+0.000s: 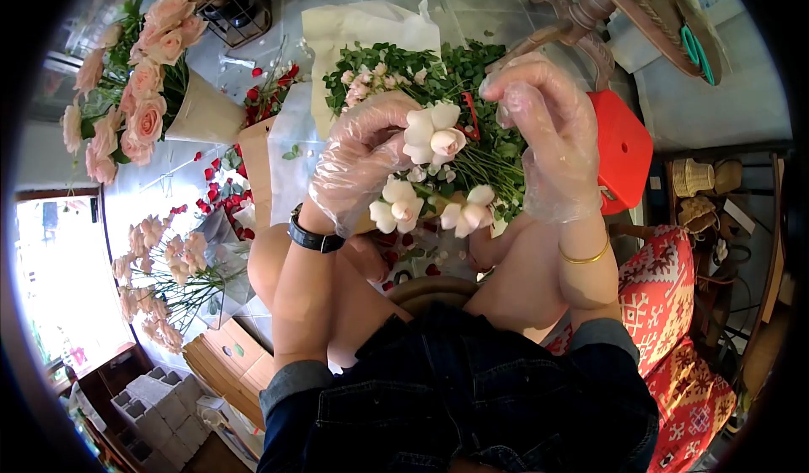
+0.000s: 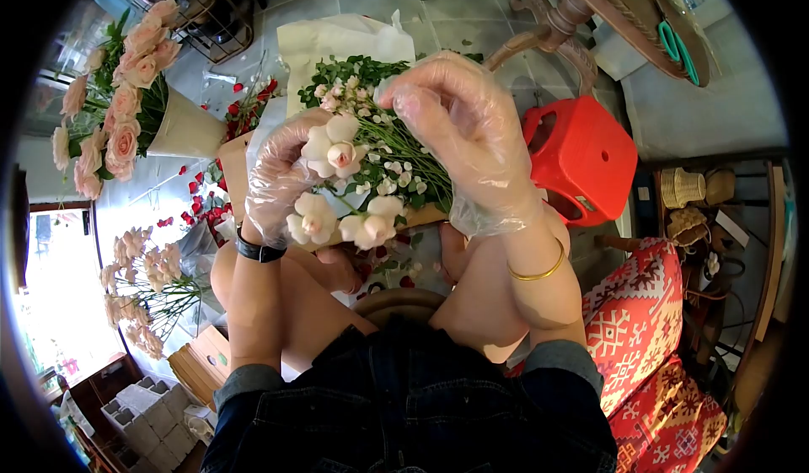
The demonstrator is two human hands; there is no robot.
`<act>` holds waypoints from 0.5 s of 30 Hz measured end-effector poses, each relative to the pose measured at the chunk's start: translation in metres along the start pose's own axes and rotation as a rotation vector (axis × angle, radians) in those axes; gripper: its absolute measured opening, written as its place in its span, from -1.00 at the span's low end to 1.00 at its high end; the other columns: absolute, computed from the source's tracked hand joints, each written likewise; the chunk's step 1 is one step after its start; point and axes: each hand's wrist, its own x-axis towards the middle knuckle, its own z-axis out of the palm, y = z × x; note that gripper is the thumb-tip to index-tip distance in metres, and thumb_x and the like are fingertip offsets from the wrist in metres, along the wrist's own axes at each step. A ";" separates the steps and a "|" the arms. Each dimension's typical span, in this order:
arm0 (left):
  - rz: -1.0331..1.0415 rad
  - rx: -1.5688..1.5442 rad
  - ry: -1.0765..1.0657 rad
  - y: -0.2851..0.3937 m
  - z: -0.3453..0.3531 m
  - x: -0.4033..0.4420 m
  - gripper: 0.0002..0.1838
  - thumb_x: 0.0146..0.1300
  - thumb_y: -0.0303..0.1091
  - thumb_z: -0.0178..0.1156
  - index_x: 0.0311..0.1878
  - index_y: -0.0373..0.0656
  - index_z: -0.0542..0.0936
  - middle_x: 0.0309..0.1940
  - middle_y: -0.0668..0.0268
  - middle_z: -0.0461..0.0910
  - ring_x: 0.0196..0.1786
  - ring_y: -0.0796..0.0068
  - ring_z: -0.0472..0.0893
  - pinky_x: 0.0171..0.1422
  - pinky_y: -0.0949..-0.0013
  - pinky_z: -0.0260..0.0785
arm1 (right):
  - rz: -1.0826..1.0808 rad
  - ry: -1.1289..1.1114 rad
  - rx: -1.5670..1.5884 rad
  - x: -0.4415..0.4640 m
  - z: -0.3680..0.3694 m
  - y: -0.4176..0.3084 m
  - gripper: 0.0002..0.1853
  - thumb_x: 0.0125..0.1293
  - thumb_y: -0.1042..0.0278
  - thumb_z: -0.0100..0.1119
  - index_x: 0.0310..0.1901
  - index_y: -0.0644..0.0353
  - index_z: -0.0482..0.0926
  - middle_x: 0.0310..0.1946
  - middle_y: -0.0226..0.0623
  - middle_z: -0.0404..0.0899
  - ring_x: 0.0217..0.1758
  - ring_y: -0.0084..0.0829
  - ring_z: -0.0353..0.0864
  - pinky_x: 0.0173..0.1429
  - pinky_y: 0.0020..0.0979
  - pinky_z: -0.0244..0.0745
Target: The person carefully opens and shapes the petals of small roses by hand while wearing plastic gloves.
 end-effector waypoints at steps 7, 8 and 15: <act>0.186 0.113 0.028 -0.009 -0.002 0.006 -0.88 0.14 -0.54 0.17 -0.23 -0.26 0.54 -0.25 0.28 0.48 -0.23 0.52 0.45 -0.24 0.52 0.32 | -0.106 -0.086 -0.138 0.001 0.001 0.006 -0.84 0.00 0.52 0.31 -0.35 0.24 0.55 -0.40 -0.45 0.43 -0.38 -0.62 0.30 -0.23 -0.57 0.25; 0.158 0.095 0.020 -0.007 -0.002 0.006 -0.88 0.13 -0.54 0.17 -0.23 -0.26 0.54 -0.25 0.28 0.48 -0.23 0.51 0.46 -0.23 0.51 0.32 | -0.106 -0.086 -0.138 0.001 0.002 0.006 -0.84 0.00 0.52 0.31 -0.35 0.24 0.55 -0.40 -0.45 0.43 -0.38 -0.62 0.30 -0.23 -0.57 0.25; 0.177 0.145 0.026 -0.004 0.002 0.006 -0.86 0.08 -0.57 0.22 -0.25 -0.28 0.55 -0.26 0.26 0.49 -0.19 0.44 0.48 -0.15 0.45 0.36 | -0.102 -0.063 -0.228 0.001 0.004 0.005 -0.80 -0.04 0.50 0.34 -0.35 0.20 0.54 -0.45 -0.48 0.39 -0.43 -0.63 0.24 -0.31 -0.58 0.22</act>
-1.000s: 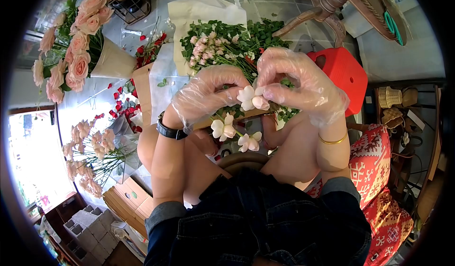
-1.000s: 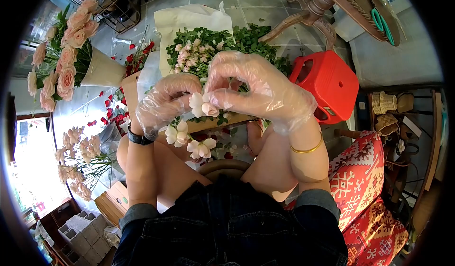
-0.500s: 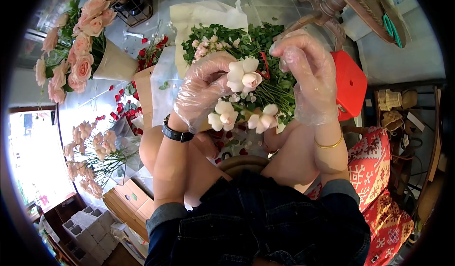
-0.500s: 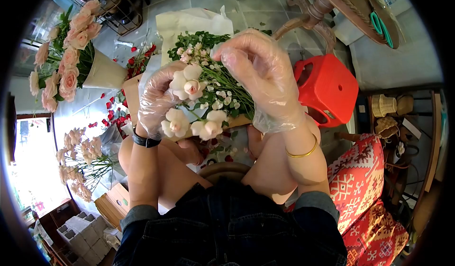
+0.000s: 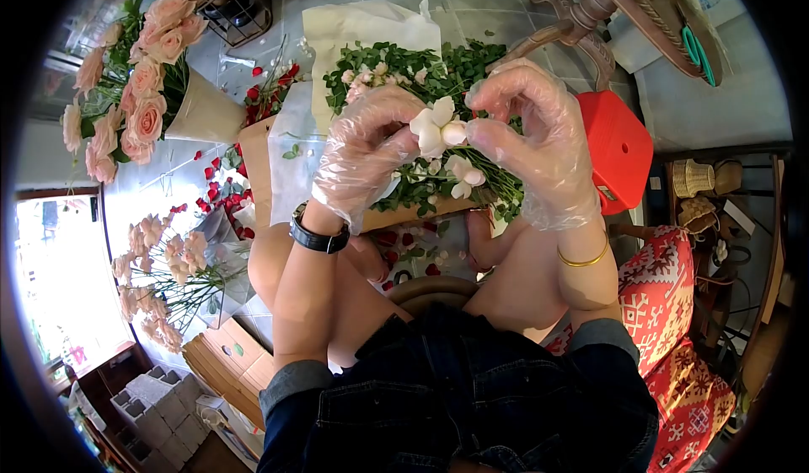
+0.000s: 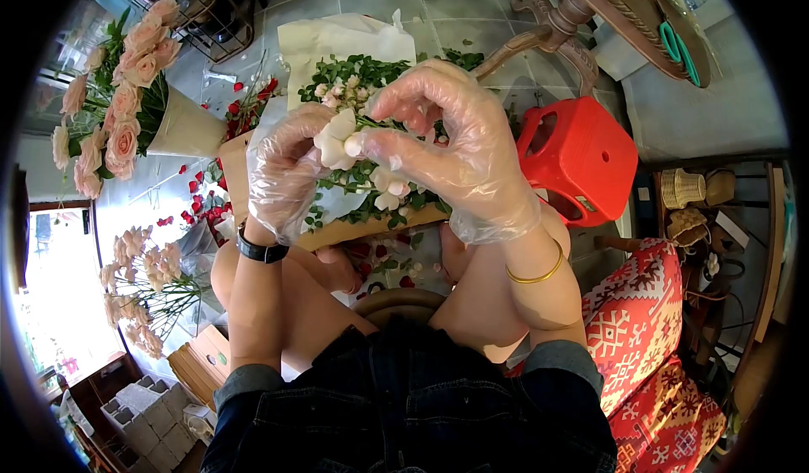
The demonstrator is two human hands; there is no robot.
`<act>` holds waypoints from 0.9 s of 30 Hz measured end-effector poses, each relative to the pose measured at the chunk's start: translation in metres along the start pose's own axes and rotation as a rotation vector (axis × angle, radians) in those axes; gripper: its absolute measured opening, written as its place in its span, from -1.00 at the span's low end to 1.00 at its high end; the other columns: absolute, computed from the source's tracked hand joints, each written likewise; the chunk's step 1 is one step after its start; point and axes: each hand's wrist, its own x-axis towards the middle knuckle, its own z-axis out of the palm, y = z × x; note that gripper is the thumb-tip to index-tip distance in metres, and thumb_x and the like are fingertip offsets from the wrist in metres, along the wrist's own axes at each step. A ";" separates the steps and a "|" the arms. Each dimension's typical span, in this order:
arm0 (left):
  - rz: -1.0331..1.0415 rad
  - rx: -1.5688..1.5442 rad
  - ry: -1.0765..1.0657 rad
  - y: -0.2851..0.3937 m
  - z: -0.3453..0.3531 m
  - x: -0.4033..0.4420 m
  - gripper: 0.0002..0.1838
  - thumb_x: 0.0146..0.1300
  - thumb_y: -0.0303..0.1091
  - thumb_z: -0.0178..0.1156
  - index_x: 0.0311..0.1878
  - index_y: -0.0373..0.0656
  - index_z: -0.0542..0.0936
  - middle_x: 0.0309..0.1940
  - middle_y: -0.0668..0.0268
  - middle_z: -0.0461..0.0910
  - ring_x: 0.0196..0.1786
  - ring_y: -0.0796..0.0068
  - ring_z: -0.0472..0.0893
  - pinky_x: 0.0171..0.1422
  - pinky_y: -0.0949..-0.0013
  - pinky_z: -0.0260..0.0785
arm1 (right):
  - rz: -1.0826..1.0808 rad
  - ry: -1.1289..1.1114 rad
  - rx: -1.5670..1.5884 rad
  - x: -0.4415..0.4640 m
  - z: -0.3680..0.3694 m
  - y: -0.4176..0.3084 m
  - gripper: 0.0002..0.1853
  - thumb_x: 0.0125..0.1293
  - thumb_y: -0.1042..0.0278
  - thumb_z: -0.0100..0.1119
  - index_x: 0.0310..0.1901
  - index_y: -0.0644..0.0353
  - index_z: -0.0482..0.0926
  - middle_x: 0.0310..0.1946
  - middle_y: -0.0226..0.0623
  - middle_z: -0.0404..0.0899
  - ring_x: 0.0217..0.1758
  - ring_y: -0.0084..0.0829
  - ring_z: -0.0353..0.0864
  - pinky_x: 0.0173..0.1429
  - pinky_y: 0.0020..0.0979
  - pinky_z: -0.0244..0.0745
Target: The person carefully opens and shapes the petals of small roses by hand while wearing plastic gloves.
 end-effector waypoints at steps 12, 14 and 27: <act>-0.005 0.072 -0.055 -0.002 -0.003 0.000 -0.86 0.10 -0.51 0.23 -0.26 -0.28 0.55 -0.27 0.26 0.50 -0.19 0.45 0.48 -0.13 0.43 0.34 | 0.030 -0.094 -0.069 -0.001 -0.003 0.004 -0.86 0.08 0.39 0.24 -0.33 0.22 0.56 -0.33 -0.38 0.44 -0.33 -0.55 0.39 -0.21 -0.54 0.32; -0.002 0.072 -0.066 -0.003 -0.003 0.001 -0.87 0.10 -0.50 0.22 -0.25 -0.28 0.55 -0.27 0.27 0.50 -0.20 0.46 0.48 -0.14 0.44 0.34 | 0.052 -0.102 -0.027 -0.001 -0.004 0.004 -0.86 0.09 0.38 0.23 -0.33 0.22 0.56 -0.31 -0.37 0.43 -0.30 -0.54 0.41 -0.21 -0.54 0.33; -0.070 -0.018 -0.039 -0.003 -0.002 0.000 -0.88 0.13 -0.56 0.19 -0.24 -0.29 0.55 -0.24 0.27 0.48 -0.21 0.52 0.48 -0.20 0.52 0.37 | 0.195 -0.183 0.195 -0.002 -0.005 0.008 -0.88 0.12 0.44 0.19 -0.34 0.28 0.53 -0.29 -0.37 0.41 -0.24 -0.57 0.44 -0.18 -0.55 0.37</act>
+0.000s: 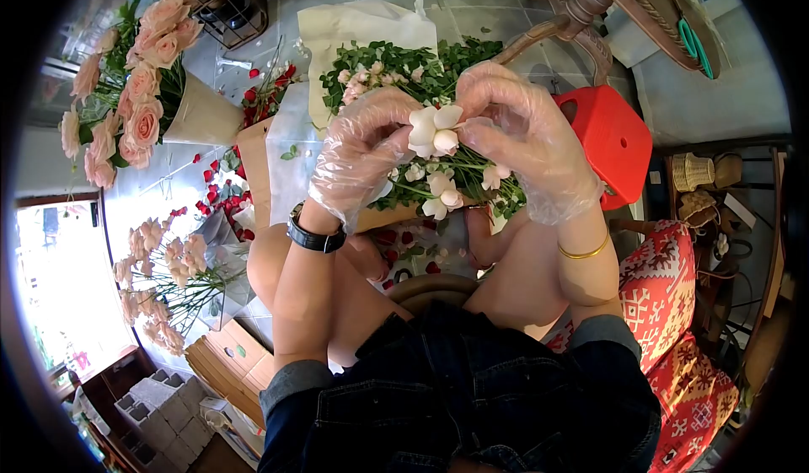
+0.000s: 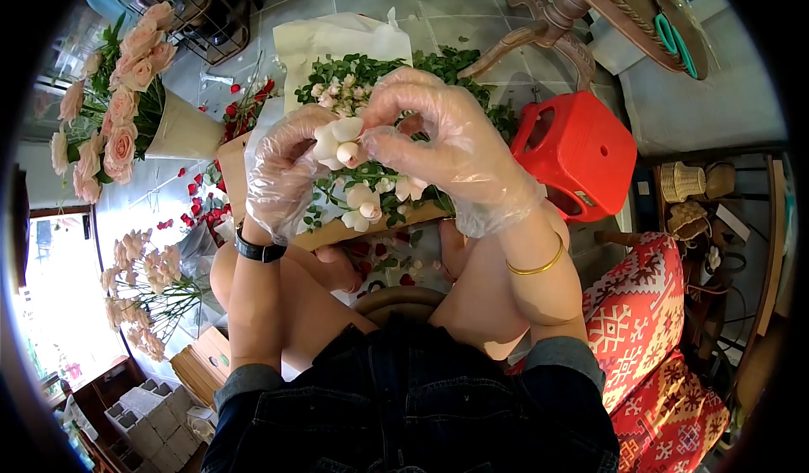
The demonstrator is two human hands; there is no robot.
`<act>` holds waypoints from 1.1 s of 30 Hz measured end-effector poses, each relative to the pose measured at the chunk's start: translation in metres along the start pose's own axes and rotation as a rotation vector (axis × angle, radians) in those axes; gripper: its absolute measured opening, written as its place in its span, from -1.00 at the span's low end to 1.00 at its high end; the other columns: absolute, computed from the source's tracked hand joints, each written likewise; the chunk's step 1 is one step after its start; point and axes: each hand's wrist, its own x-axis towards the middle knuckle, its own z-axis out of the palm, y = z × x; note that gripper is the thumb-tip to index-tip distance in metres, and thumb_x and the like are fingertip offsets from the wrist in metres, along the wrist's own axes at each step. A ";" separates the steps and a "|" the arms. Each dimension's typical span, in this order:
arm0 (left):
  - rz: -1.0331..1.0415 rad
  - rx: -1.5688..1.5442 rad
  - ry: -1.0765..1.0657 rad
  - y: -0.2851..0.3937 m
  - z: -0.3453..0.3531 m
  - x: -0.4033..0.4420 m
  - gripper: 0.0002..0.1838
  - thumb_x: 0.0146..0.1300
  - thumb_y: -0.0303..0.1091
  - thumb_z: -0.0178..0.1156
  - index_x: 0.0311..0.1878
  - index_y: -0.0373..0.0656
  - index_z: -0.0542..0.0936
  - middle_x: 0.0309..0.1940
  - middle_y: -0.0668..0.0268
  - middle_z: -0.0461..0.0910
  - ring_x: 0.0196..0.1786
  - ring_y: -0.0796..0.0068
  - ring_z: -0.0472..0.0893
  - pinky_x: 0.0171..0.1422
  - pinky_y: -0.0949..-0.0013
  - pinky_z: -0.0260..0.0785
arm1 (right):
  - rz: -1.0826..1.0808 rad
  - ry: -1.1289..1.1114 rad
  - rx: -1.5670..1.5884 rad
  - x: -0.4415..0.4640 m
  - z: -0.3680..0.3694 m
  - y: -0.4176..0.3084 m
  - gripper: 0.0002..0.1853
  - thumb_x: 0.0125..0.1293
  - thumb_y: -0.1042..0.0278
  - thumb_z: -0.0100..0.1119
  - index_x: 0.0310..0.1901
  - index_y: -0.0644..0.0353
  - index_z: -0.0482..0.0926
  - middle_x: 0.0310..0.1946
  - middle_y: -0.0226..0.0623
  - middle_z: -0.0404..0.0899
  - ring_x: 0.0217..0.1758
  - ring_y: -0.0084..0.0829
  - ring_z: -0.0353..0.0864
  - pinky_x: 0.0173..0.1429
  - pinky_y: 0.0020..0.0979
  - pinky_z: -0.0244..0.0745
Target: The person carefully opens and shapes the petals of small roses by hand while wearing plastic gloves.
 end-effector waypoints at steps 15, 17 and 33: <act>0.023 -0.104 -0.012 -0.004 0.004 -0.005 -0.84 0.13 -0.45 0.24 -0.22 -0.25 0.56 -0.18 0.31 0.49 -0.18 0.55 0.49 -0.15 0.52 0.38 | 0.100 -0.110 0.326 0.000 0.000 0.007 -0.83 0.25 0.36 0.12 -0.26 0.31 0.57 -0.17 -0.38 0.45 -0.14 -0.58 0.42 -0.09 -0.53 0.35; -0.052 -0.142 -0.009 0.000 0.005 -0.008 -0.82 0.13 -0.43 0.25 -0.20 -0.24 0.57 -0.17 0.32 0.49 -0.18 0.56 0.49 -0.14 0.52 0.37 | 0.112 -0.120 0.397 0.000 0.002 0.007 -0.81 0.27 0.34 0.11 -0.25 0.31 0.57 -0.15 -0.37 0.46 -0.14 -0.57 0.42 -0.09 -0.54 0.34; -0.216 -0.107 0.013 -0.002 0.002 -0.007 -0.81 0.16 -0.43 0.23 -0.16 -0.23 0.55 -0.14 0.34 0.46 -0.26 0.60 0.50 -0.26 0.56 0.41 | -0.363 0.092 -0.298 0.000 -0.003 -0.011 -0.77 -0.12 0.41 0.39 -0.36 0.23 0.61 -0.27 -0.35 0.41 -0.19 -0.46 0.40 -0.04 -0.47 0.31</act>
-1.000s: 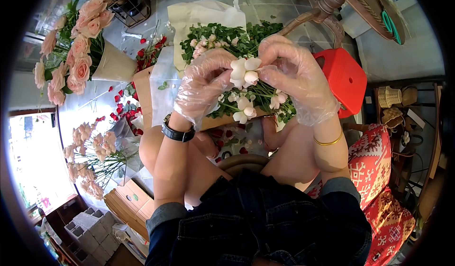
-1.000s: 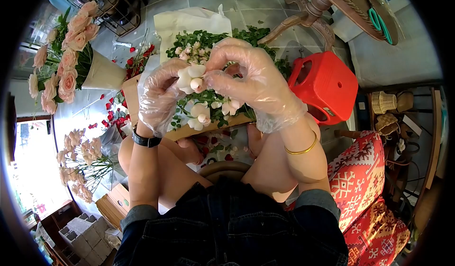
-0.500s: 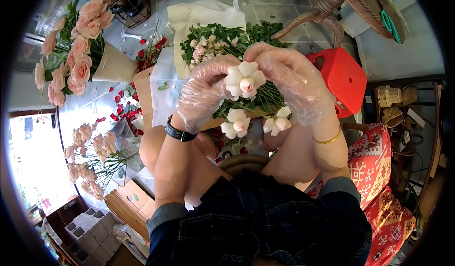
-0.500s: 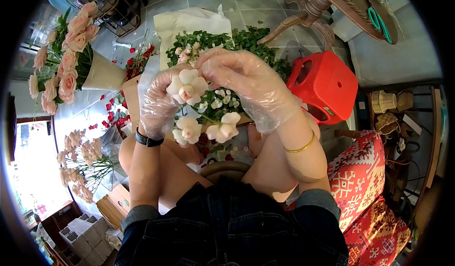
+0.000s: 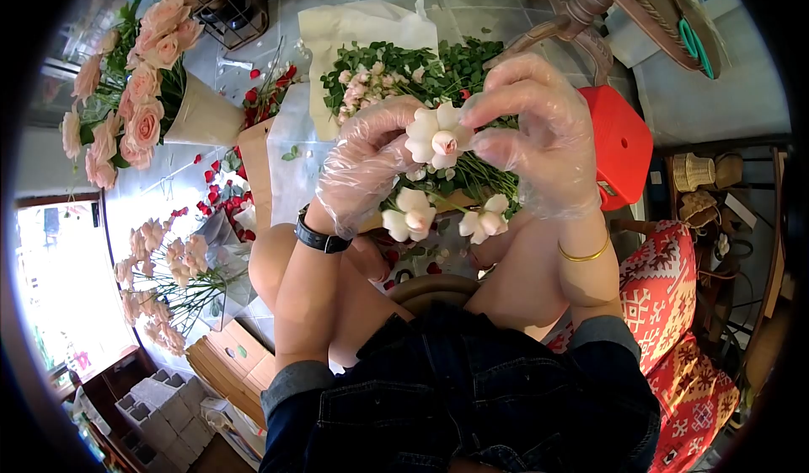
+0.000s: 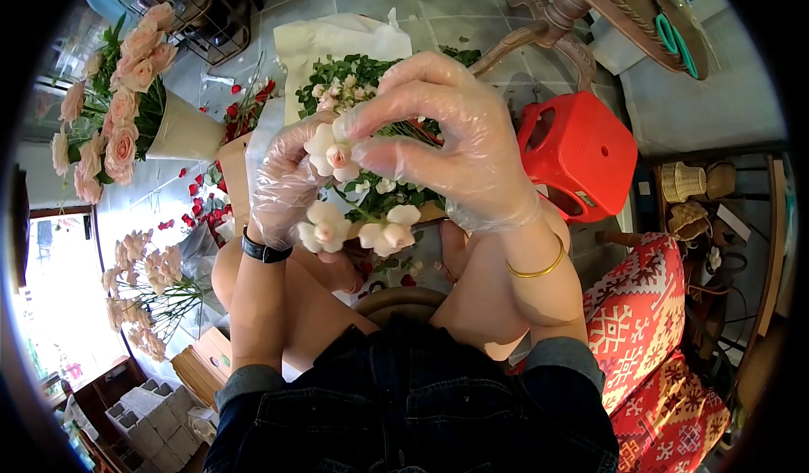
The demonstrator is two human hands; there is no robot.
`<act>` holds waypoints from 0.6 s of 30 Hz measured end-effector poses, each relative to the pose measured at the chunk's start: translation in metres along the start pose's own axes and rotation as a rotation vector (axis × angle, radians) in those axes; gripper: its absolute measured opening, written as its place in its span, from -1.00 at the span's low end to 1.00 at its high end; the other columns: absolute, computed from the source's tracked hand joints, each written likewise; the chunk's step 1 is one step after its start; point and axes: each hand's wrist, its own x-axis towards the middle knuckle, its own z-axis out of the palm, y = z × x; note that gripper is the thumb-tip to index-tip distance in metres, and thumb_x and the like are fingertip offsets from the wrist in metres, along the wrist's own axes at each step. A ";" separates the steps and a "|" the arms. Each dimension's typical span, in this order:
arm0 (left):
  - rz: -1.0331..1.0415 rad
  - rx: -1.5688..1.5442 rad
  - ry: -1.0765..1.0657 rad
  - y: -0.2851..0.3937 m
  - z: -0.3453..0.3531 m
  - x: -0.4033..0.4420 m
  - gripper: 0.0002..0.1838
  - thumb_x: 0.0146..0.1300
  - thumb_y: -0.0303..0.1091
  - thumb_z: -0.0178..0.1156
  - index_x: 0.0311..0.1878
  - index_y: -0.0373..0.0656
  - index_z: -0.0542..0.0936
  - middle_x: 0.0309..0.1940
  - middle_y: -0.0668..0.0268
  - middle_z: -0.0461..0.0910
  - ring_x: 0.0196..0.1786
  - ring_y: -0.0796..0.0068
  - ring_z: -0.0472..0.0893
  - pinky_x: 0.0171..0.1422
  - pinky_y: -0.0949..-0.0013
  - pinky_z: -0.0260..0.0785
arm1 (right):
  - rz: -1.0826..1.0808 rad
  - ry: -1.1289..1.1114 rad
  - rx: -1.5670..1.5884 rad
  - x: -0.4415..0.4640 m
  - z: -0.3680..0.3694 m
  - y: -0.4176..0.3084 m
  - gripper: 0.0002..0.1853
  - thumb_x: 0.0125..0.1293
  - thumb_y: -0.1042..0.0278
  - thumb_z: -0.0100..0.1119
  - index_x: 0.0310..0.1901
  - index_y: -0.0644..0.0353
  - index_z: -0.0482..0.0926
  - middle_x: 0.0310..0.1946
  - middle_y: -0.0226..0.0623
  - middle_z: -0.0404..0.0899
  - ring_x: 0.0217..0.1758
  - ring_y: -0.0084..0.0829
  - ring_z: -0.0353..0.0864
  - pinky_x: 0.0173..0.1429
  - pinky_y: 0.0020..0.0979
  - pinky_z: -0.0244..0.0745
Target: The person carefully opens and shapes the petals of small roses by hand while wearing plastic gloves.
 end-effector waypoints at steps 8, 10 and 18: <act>0.050 -0.064 -0.026 0.008 0.008 -0.002 -0.86 0.19 -0.45 0.19 -0.19 -0.24 0.55 -0.20 0.36 0.46 -0.28 0.62 0.48 -0.26 0.56 0.36 | 0.006 -0.008 -0.063 0.001 0.002 0.000 -0.75 -0.12 0.36 0.41 -0.30 0.09 0.67 -0.34 -0.38 0.50 -0.20 -0.45 0.49 -0.08 -0.47 0.39; 0.040 -0.065 -0.032 0.009 0.008 -0.002 -0.87 0.20 -0.44 0.18 -0.20 -0.24 0.55 -0.21 0.36 0.46 -0.28 0.63 0.47 -0.26 0.56 0.35 | 0.019 -0.005 -0.086 0.001 0.002 -0.001 -0.77 -0.10 0.37 0.39 -0.32 0.10 0.67 -0.35 -0.38 0.52 -0.21 -0.45 0.49 -0.08 -0.48 0.40; 0.033 0.114 -0.111 0.011 0.003 0.004 -0.88 0.21 -0.42 0.17 -0.25 -0.27 0.55 -0.32 0.39 0.45 -0.34 0.65 0.43 -0.30 0.59 0.29 | 0.004 0.024 -0.124 0.002 0.005 -0.003 -0.84 -0.02 0.42 0.33 -0.33 0.14 0.64 -0.35 -0.35 0.56 -0.23 -0.40 0.51 -0.10 -0.45 0.41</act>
